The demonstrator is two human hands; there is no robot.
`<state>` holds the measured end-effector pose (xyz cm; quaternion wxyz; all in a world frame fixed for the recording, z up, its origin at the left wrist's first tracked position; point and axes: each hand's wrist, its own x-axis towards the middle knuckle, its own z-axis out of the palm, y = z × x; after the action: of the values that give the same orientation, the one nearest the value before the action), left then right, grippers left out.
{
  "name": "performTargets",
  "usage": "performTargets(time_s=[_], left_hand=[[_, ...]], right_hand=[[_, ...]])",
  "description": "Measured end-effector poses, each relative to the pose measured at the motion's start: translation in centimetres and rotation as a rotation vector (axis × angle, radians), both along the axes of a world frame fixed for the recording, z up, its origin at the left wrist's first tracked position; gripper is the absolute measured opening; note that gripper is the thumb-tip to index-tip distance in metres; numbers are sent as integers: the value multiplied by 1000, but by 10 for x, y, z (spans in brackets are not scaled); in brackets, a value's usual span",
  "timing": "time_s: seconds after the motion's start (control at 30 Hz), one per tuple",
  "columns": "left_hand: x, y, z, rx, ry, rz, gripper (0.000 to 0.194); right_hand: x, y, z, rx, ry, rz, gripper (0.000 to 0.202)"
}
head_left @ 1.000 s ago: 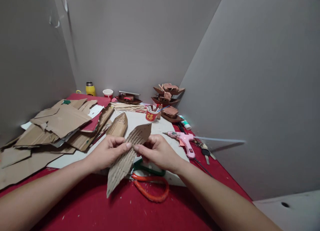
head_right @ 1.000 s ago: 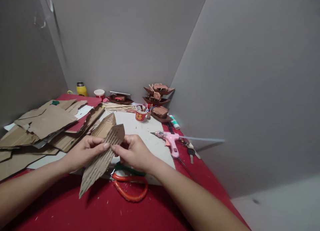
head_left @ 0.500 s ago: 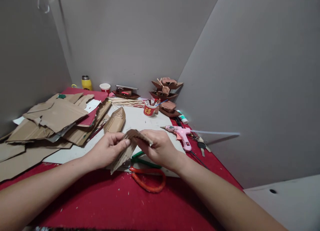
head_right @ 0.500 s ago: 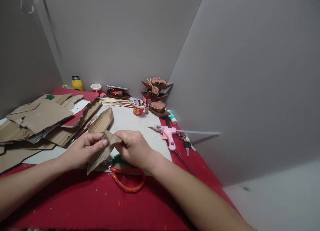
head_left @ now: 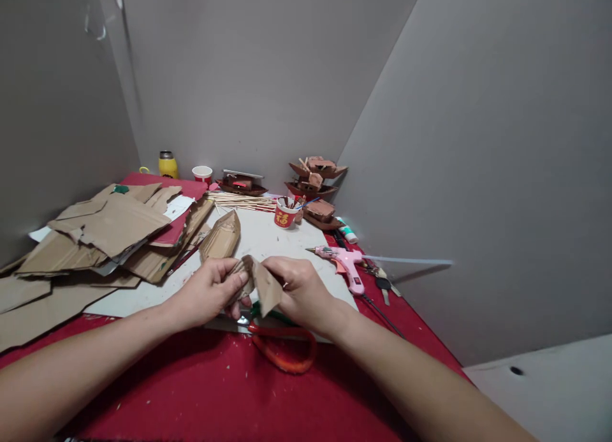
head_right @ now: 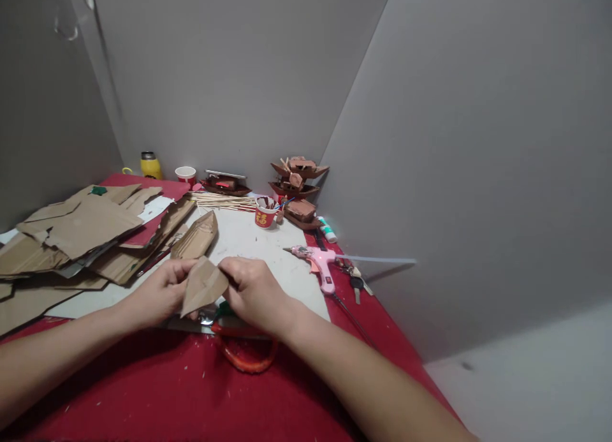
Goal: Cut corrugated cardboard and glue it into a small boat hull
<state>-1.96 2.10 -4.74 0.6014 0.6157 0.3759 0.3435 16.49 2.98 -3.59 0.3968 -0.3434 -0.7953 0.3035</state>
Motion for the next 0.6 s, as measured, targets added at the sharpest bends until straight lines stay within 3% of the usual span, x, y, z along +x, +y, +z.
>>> performTargets(time_s=[0.13,0.37,0.5,0.6], left_hand=[[-3,3,4,-13,13,21,43],[-6,2,7,2,37,-68,39],[-2,-2,1,55,84,-27,40],[1,-4,-3,54,62,10,42]], right_hand=[[0,4,1,-24,29,-38,17],[3,15,4,-349,87,91,28],[1,6,2,-277,78,80,27],[-2,0,0,-47,15,48,20]])
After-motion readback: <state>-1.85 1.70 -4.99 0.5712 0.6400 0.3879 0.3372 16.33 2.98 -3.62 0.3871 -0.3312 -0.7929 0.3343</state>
